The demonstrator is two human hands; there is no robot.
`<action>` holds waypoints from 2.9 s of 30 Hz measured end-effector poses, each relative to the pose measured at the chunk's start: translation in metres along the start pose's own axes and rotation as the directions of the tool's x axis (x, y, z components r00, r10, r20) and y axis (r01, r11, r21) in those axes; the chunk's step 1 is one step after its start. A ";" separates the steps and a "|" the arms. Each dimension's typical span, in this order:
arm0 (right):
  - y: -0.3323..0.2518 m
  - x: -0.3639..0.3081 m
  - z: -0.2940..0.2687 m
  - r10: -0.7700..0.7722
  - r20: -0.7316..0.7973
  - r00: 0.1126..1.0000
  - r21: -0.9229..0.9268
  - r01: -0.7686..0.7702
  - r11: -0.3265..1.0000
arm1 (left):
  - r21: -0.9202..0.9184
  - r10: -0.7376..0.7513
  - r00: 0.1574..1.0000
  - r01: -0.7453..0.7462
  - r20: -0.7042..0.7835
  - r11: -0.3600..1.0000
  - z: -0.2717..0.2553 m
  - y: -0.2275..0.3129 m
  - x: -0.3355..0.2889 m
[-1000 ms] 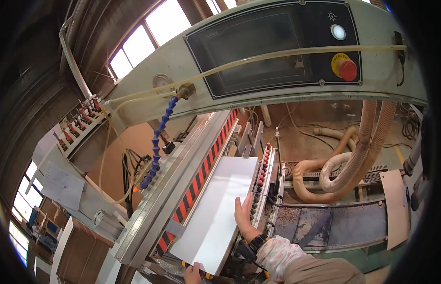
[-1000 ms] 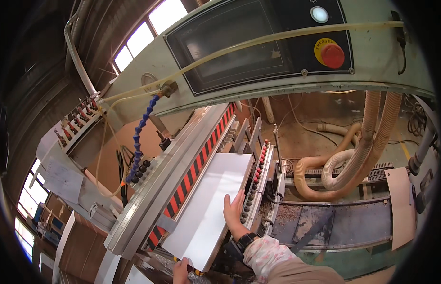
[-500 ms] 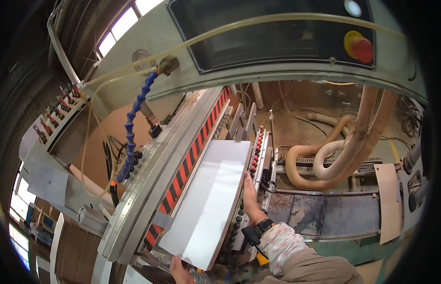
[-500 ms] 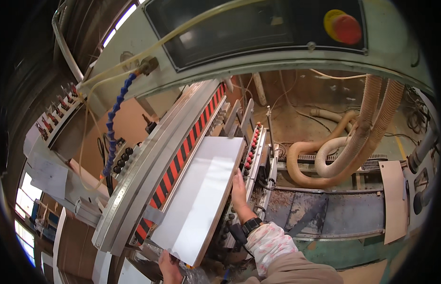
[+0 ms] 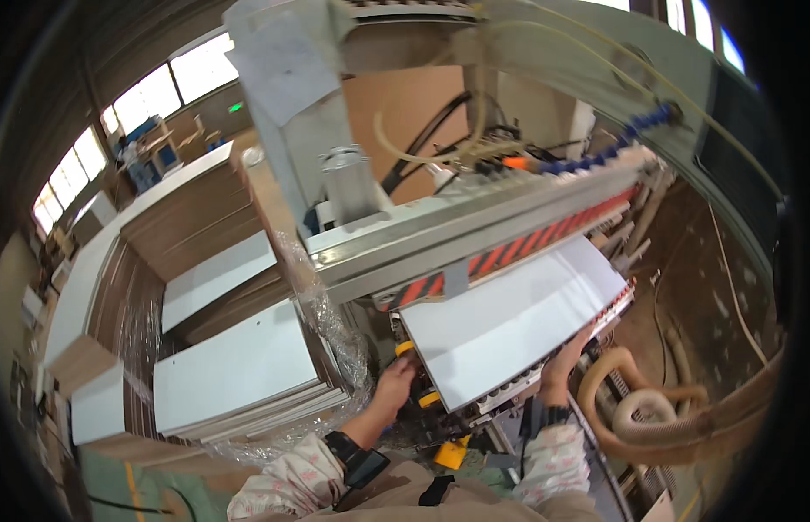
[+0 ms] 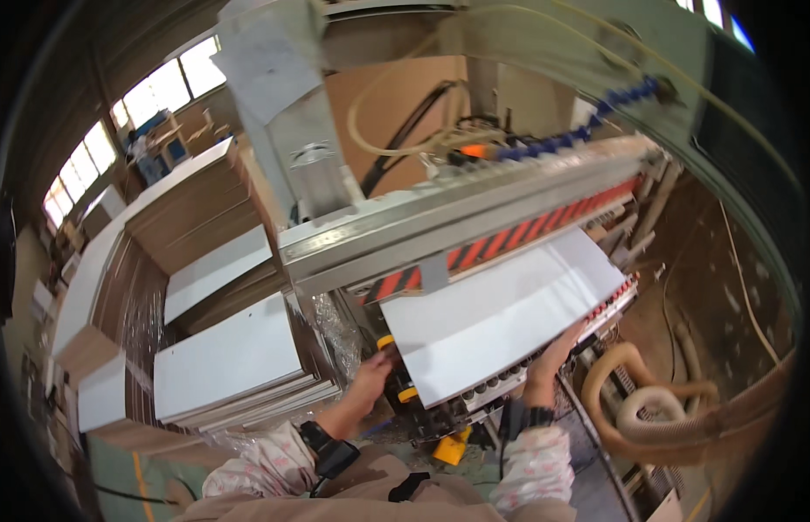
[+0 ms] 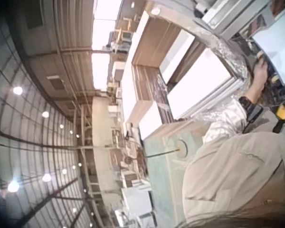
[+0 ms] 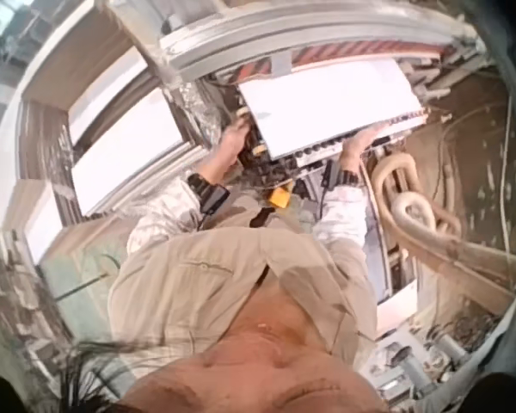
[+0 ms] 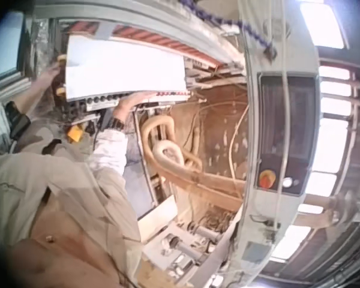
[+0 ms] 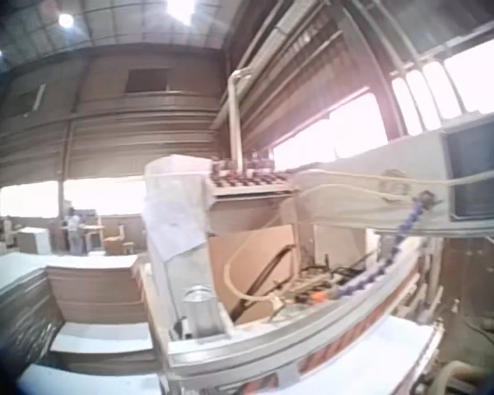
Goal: The person repeatedly picks up white rectangular panels from a stack and feeds them one by one into a processing machine. The person then retrieves the processed panels from the machine's output and stacks them on the floor.
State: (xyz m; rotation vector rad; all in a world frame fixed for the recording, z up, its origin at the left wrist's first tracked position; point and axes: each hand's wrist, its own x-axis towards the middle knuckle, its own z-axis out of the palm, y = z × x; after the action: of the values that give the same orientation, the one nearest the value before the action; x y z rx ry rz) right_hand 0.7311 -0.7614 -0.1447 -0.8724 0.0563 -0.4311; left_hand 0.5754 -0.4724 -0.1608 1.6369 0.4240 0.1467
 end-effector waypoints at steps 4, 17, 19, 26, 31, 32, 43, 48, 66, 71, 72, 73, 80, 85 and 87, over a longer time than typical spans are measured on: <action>0.030 -0.062 -0.009 0.068 -0.028 0.997 0.046 -0.067 0.997 | 0.189 0.151 0.987 -0.159 0.054 0.969 0.017 0.003 -0.015; 0.038 -0.080 0.035 -0.070 -0.237 0.969 -0.280 0.001 0.960 | 0.113 0.202 0.909 -0.258 0.364 0.959 -0.004 -0.007 -0.006; 0.039 -0.077 0.022 -0.067 -0.192 0.979 -0.226 0.022 0.974 | 0.163 0.125 0.887 -0.217 0.445 0.962 -0.012 -0.008 -0.003; 0.038 -0.070 0.019 -0.033 -0.179 0.983 -0.296 -0.022 0.955 | 0.560 0.296 0.718 -0.684 0.629 0.468 -0.130 0.035 -0.011; 0.047 -0.061 -0.010 -0.120 -0.116 0.986 -0.492 0.048 0.869 | 0.743 0.118 0.737 -0.669 0.665 -0.011 -0.205 0.031 0.014; 0.056 -0.033 -0.089 -0.383 -0.100 0.918 -0.774 0.170 0.610 | 0.724 0.048 0.722 -0.690 0.690 -0.022 -0.197 0.038 0.022; 0.042 -0.080 0.022 -0.399 -0.293 0.869 -0.826 -0.020 0.563 | 0.623 0.392 0.636 -0.761 0.665 0.180 -0.213 0.032 0.026; 0.030 -0.087 0.040 -0.397 -0.309 0.864 -0.842 -0.054 0.537 | 0.531 0.467 0.576 -0.813 0.671 0.239 -0.213 0.023 0.030; 0.041 -0.084 0.038 -0.315 -0.343 0.885 -0.764 -0.068 0.641 | 0.454 0.312 0.792 -0.570 0.524 0.685 -0.096 0.074 -0.090; 0.018 -0.092 0.032 -0.200 -0.300 0.933 -0.699 -0.073 0.711 | 0.340 0.363 0.679 -0.672 0.639 0.659 -0.044 0.129 -0.097; 0.016 -0.091 0.030 -0.174 -0.265 0.948 -0.677 -0.054 0.734 | 0.311 0.383 0.655 -0.691 0.652 0.652 -0.034 0.142 -0.098; 0.006 -0.093 0.021 -0.091 -0.238 0.967 -0.624 -0.081 0.777 | 0.338 0.347 0.655 -0.687 0.671 0.644 -0.020 0.160 -0.100; -0.062 -0.125 -0.044 0.342 -0.097 0.935 -0.139 -0.353 0.925 | 0.404 0.266 0.612 -0.731 0.745 0.550 0.084 0.176 -0.025; -0.067 -0.136 -0.083 0.439 -0.131 0.889 -0.055 -0.449 0.892 | 0.375 0.390 0.404 -0.914 0.827 0.152 0.164 0.129 0.028; -0.064 -0.138 -0.104 0.469 -0.151 0.870 0.002 -0.474 0.880 | 0.376 0.444 0.353 -0.926 0.823 0.037 0.184 0.126 0.029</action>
State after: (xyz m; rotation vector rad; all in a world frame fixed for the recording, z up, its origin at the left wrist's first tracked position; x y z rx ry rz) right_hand 0.5600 -0.8193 -0.1815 -0.8266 0.4087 -0.0313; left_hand 0.6880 -0.6403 -0.0634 2.6651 -1.1104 0.3126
